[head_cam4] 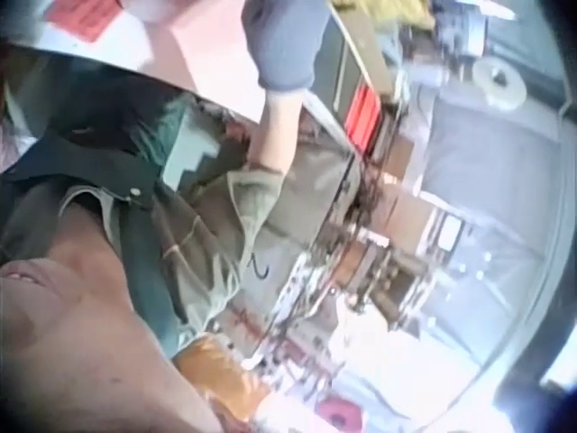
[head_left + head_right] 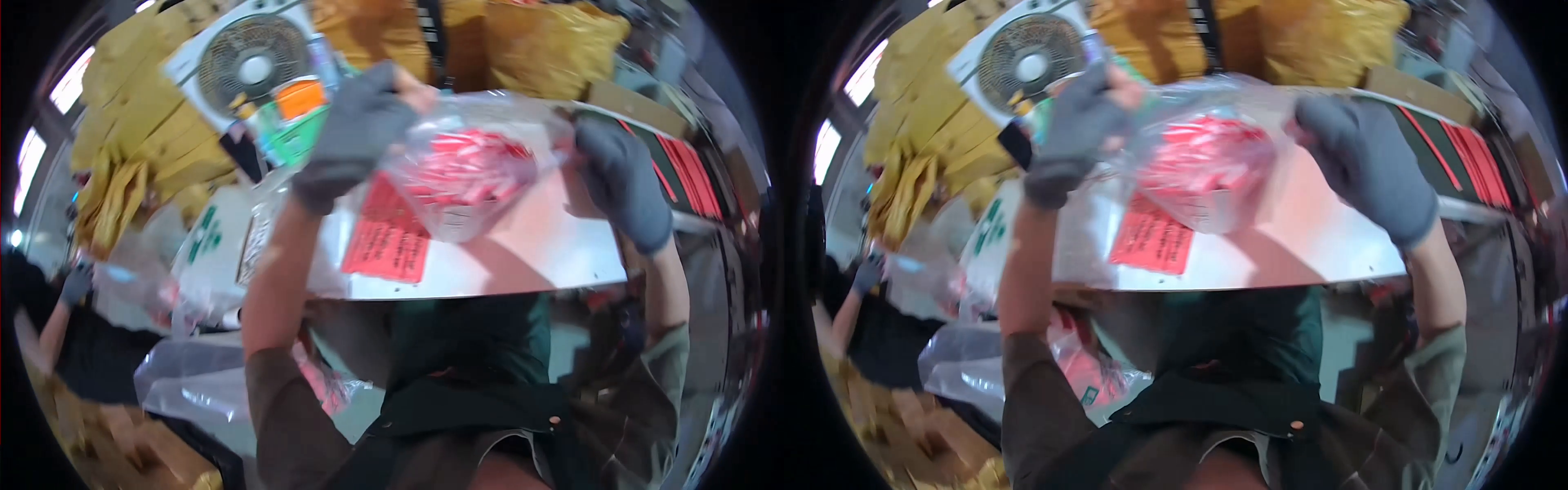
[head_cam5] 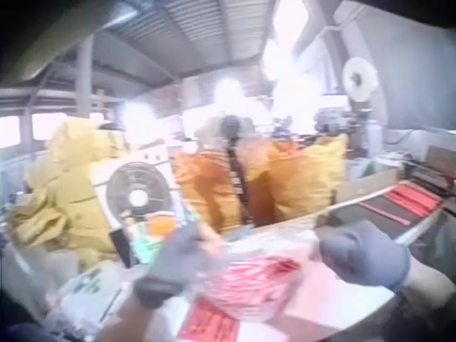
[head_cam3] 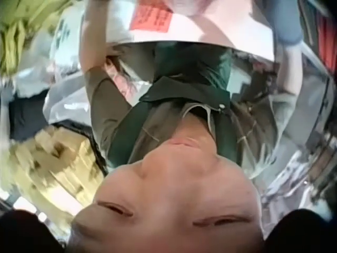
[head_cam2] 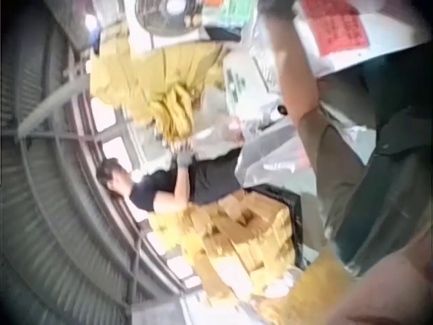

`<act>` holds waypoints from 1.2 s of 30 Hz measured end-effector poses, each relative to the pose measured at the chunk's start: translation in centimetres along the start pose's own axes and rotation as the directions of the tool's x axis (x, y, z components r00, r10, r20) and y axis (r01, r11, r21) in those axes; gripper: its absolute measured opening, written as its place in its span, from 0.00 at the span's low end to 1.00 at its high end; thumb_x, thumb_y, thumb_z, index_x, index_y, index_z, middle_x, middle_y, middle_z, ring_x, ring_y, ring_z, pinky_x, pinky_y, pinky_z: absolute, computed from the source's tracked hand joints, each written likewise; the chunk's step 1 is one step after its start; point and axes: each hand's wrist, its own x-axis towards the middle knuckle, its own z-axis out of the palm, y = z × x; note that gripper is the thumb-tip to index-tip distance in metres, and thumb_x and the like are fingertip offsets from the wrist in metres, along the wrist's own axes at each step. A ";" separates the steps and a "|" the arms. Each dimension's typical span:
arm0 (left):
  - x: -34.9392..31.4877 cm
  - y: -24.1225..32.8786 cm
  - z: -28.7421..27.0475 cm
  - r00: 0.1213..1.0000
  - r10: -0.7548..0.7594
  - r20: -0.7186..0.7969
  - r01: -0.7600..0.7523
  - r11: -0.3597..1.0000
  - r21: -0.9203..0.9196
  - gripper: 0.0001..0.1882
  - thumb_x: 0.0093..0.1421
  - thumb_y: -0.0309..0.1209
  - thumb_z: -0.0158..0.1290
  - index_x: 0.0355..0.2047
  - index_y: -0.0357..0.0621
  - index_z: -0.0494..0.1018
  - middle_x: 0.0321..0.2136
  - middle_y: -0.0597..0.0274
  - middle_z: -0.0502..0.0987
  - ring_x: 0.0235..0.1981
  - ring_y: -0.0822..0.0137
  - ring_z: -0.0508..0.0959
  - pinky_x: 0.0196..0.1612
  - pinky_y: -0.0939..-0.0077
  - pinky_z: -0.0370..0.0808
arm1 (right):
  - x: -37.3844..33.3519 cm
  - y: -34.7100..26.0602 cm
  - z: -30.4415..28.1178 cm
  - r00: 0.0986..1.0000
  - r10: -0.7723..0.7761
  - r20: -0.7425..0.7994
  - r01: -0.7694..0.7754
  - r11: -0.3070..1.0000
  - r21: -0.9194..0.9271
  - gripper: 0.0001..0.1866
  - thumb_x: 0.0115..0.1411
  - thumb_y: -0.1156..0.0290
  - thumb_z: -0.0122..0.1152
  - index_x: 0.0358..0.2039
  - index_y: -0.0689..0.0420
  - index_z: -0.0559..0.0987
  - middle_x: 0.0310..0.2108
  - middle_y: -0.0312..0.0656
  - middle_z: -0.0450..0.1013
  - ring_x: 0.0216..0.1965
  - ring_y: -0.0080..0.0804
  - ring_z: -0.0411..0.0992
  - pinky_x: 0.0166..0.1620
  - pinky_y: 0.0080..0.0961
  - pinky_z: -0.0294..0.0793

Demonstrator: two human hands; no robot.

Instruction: The person is packaging bundles of red items into clear plastic bags and sealing them with a heat sealer.

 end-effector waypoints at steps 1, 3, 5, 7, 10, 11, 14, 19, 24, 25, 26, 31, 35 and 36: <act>-0.1 0.2 -0.4 0.999 0.038 0.021 -0.035 0.994 -0.100 0.07 0.59 0.31 0.52 0.30 0.39 0.72 0.21 0.71 0.72 0.21 0.82 0.69 0.25 0.84 0.67 | 0.2 0.2 -0.2 0.993 0.109 -0.045 -0.098 0.976 0.196 0.06 0.49 0.77 0.55 0.28 0.61 0.70 0.24 0.48 0.67 0.26 0.49 0.67 0.29 0.31 0.66; -0.6 -1.4 1.6 0.956 0.287 0.062 -0.287 0.958 -0.002 0.08 0.55 0.31 0.55 0.31 0.38 0.72 0.24 0.68 0.73 0.22 0.77 0.71 0.25 0.78 0.68 | -0.2 2.5 -0.2 0.973 0.143 0.179 -0.164 0.980 0.111 0.08 0.52 0.73 0.58 0.29 0.61 0.70 0.26 0.48 0.69 0.28 0.49 0.69 0.31 0.31 0.67; -1.1 -3.7 3.6 0.892 0.442 0.094 -0.452 0.878 0.156 0.09 0.53 0.30 0.56 0.30 0.38 0.72 0.25 0.66 0.74 0.22 0.74 0.72 0.25 0.74 0.69 | -0.5 3.1 1.0 0.920 0.207 0.332 -0.235 0.971 0.046 0.10 0.52 0.70 0.60 0.29 0.61 0.70 0.28 0.48 0.69 0.29 0.49 0.69 0.32 0.33 0.68; -1.9 -4.5 4.0 0.801 0.542 0.255 -0.583 0.608 0.539 0.08 0.47 0.28 0.57 0.29 0.43 0.73 0.25 0.60 0.73 0.26 0.64 0.75 0.26 0.68 0.71 | 0.7 1.8 2.4 0.995 0.054 0.089 -0.066 0.989 0.130 0.16 0.50 0.63 0.64 0.32 0.61 0.71 0.33 0.50 0.70 0.32 0.50 0.70 0.34 0.35 0.69; -2.8 0.4 4.7 0.879 0.353 0.320 -0.473 0.564 0.677 0.07 0.45 0.28 0.55 0.28 0.49 0.73 0.24 0.59 0.71 0.28 0.60 0.75 0.25 0.66 0.71 | 1.0 -1.0 7.2 0.972 -0.230 -0.036 0.233 0.959 0.163 0.20 0.49 0.58 0.64 0.35 0.59 0.72 0.31 0.49 0.70 0.31 0.51 0.69 0.35 0.37 0.70; -3.1 0.1 4.6 0.822 0.457 0.341 -0.537 0.419 0.732 0.05 0.48 0.30 0.54 0.27 0.52 0.73 0.23 0.64 0.68 0.25 0.61 0.74 0.24 0.66 0.70 | 1.1 -0.9 7.5 0.974 -0.225 -0.036 0.228 0.961 0.157 0.20 0.49 0.58 0.64 0.35 0.59 0.72 0.31 0.49 0.70 0.31 0.51 0.69 0.35 0.37 0.70; -4.1 -5.1 3.5 0.840 0.517 -0.163 -0.414 0.806 0.422 0.14 0.44 0.23 0.60 0.34 0.47 0.75 0.27 0.64 0.71 0.33 0.65 0.76 0.33 0.73 0.75 | 3.4 0.5 9.6 0.884 -0.109 0.455 0.092 0.994 0.059 0.14 0.52 0.60 0.60 0.36 0.55 0.74 0.24 0.47 0.69 0.26 0.49 0.69 0.30 0.38 0.69; -3.3 -14.1 6.7 0.946 -0.312 0.084 0.311 0.808 -0.500 0.20 0.49 0.26 0.60 0.44 0.38 0.72 0.40 0.61 0.76 0.40 0.71 0.75 0.45 0.75 0.72 | 10.2 6.3 19.6 0.996 0.084 0.006 -0.080 0.921 0.381 0.17 0.55 0.58 0.60 0.37 0.57 0.72 0.18 0.46 0.68 0.18 0.41 0.68 0.24 0.30 0.65; 0.7 -25.2 8.7 0.834 -0.516 0.197 0.504 0.564 -0.654 0.21 0.51 0.30 0.59 0.45 0.37 0.72 0.39 0.61 0.77 0.41 0.71 0.76 0.45 0.75 0.72 | 10.2 18.2 30.9 0.787 0.617 -0.005 -0.585 0.749 0.311 0.35 0.46 0.52 0.68 0.51 0.59 0.70 0.34 0.47 0.76 0.36 0.35 0.75 0.41 0.26 0.72; 1.5 -26.9 8.4 0.803 -0.566 0.188 0.521 0.514 -0.681 0.21 0.51 0.29 0.59 0.46 0.37 0.72 0.39 0.61 0.77 0.40 0.70 0.76 0.45 0.74 0.72 | 11.5 18.6 31.5 0.787 0.617 -0.004 -0.583 0.745 0.323 0.35 0.46 0.52 0.68 0.51 0.59 0.70 0.34 0.47 0.76 0.36 0.35 0.75 0.41 0.26 0.72; 2.4 -28.4 7.7 0.769 -0.615 0.173 0.530 0.463 -0.710 0.21 0.51 0.28 0.59 0.46 0.37 0.72 0.40 0.60 0.77 0.40 0.69 0.77 0.44 0.73 0.73 | 14.1 18.1 30.9 0.832 0.554 -0.014 -0.504 0.768 0.395 0.33 0.47 0.52 0.68 0.49 0.59 0.72 0.36 0.46 0.76 0.37 0.35 0.75 0.42 0.27 0.72; 5.3 -31.4 6.4 0.715 -0.697 0.055 0.467 0.417 -0.780 0.21 0.51 0.29 0.58 0.46 0.36 0.71 0.39 0.58 0.77 0.37 0.67 0.78 0.42 0.74 0.74 | 14.3 20.7 31.7 0.902 0.431 0.015 -0.416 0.861 0.295 0.24 0.51 0.48 0.63 0.36 0.58 0.79 0.31 0.46 0.74 0.33 0.37 0.75 0.38 0.30 0.72; 5.8 -29.8 6.8 0.785 -0.618 0.051 0.406 0.450 -0.795 0.21 0.53 0.29 0.55 0.48 0.36 0.70 0.42 0.58 0.75 0.41 0.67 0.76 0.46 0.74 0.72 | 10.4 21.7 36.3 0.868 0.496 0.038 -0.497 0.861 0.105 0.17 0.57 0.54 0.56 0.33 0.56 0.78 0.27 0.46 0.69 0.31 0.45 0.71 0.33 0.36 0.69; 5.6 -30.0 6.7 0.769 -0.636 0.053 0.418 0.439 -0.795 0.21 0.53 0.29 0.55 0.48 0.36 0.70 0.42 0.58 0.75 0.41 0.67 0.76 0.46 0.74 0.72 | 10.5 21.4 36.1 0.870 0.492 0.033 -0.492 0.863 0.117 0.16 0.58 0.56 0.55 0.33 0.56 0.78 0.27 0.46 0.68 0.30 0.46 0.71 0.32 0.37 0.68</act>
